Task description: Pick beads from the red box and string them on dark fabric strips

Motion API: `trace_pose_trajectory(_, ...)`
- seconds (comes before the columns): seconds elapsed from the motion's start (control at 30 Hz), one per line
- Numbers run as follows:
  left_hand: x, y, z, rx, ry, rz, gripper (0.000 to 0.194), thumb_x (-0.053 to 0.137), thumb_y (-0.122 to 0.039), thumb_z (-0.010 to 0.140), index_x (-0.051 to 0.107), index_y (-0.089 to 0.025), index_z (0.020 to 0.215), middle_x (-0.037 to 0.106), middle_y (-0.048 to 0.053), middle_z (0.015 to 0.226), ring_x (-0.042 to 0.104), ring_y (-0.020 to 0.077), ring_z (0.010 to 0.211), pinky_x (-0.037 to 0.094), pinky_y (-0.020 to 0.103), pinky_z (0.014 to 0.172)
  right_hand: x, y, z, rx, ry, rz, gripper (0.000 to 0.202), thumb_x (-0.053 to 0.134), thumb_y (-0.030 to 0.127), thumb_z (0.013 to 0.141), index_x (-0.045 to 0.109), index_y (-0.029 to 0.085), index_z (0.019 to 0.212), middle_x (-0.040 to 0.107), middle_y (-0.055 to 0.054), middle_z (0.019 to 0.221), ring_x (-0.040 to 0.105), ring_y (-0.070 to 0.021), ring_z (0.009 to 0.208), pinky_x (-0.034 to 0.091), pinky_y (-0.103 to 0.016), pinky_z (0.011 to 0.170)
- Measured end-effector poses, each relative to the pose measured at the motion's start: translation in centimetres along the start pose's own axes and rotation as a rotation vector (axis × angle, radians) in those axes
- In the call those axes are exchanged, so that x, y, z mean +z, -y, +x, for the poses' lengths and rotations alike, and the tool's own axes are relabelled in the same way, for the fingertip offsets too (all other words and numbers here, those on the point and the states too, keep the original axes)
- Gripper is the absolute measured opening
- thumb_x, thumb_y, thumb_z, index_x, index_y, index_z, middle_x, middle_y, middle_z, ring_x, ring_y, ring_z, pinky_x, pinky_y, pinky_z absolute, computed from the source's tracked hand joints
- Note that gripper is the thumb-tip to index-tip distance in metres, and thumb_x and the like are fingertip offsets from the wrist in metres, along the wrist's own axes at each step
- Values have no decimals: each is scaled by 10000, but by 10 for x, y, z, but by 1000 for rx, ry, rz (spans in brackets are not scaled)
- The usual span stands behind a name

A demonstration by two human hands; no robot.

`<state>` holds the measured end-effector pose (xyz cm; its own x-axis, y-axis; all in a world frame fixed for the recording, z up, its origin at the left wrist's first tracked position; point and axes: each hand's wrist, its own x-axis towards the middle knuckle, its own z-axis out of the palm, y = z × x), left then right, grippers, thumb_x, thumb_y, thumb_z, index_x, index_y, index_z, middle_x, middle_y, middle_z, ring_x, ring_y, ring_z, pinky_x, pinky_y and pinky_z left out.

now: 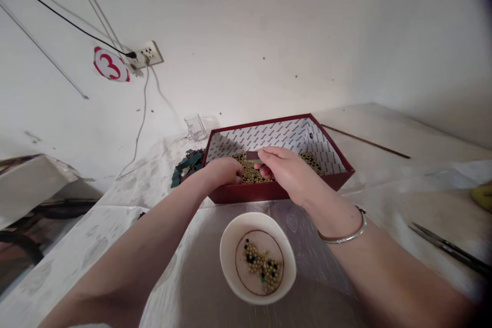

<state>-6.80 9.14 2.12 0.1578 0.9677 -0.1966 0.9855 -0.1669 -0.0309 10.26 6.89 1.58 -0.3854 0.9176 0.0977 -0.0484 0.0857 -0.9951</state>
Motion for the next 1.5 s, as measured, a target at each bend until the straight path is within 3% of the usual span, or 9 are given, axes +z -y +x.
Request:
trace_pose_trajectory(0.07,-6,0,-12,-41,-214,-16,143,540,-276,786,661,-206,756,661,31,774,594,187,739,439,291,626,0,1,0,1,-2,3,241,454,372,801,523,182,670,560,-15,694,470,-113,595,377,-271,579)
trace_pose_trajectory(0.17,-13,-9,-38,-85,-582,-98,257,395,-298,879,622,-223,974,652,48,948,586,179,845,453,305,705,1,3,0,32,-13,12,221,459,361,796,533,184,687,563,-13,703,472,-114,595,374,-269,580)
trace_pose_trajectory(0.23,-14,-18,-53,23,-972,-251,191,477,-271,851,634,-216,946,647,38,926,584,150,816,468,283,728,1,3,0,30,-13,-1,217,461,362,798,530,188,688,557,-7,691,470,-117,597,365,-269,580)
trace_pose_trajectory(0.33,-7,-31,-63,217,-1201,-241,162,557,-223,812,656,-219,940,629,41,904,573,146,827,470,290,752,1,2,-2,-18,1,-50,249,453,371,809,498,192,642,512,8,631,447,-119,585,339,-269,571)
trace_pose_trajectory(0.43,5,-34,-59,287,-1207,-132,175,575,-204,806,659,-229,957,625,40,890,558,149,822,456,305,759,1,1,-4,-52,59,-35,253,435,370,824,508,193,659,494,10,631,437,-120,591,336,-269,571)
trace_pose_trajectory(0.67,20,-32,-53,262,-1139,-26,215,558,-223,824,635,-234,1025,649,41,919,549,171,838,423,334,768,2,2,-3,-7,62,1,229,465,355,804,511,189,653,477,14,620,433,-118,592,342,-266,570)
trace_pose_trajectory(0.97,17,-34,-52,225,-1177,-180,149,572,-221,809,623,-204,948,614,49,937,544,171,882,442,322,803,3,4,-4,15,67,-6,222,450,346,802,518,191,658,504,3,642,455,-120,606,350,-262,576)
trace_pose_trajectory(1.13,16,-38,-53,185,-1186,-145,31,574,-212,793,597,-192,799,588,42,856,529,172,825,439,320,775,2,2,-3,-6,49,-32,228,455,362,796,552,194,677,519,-1,641,458,-128,602,352,-272,579)
trace_pose_trajectory(1.5,15,-36,-51,197,-1189,-88,41,556,-163,769,588,-187,766,596,42,839,535,174,821,430,320,767,4,2,-3,-6,34,-71,232,453,343,798,500,193,627,482,6,612,447,-131,599,347,-277,580)
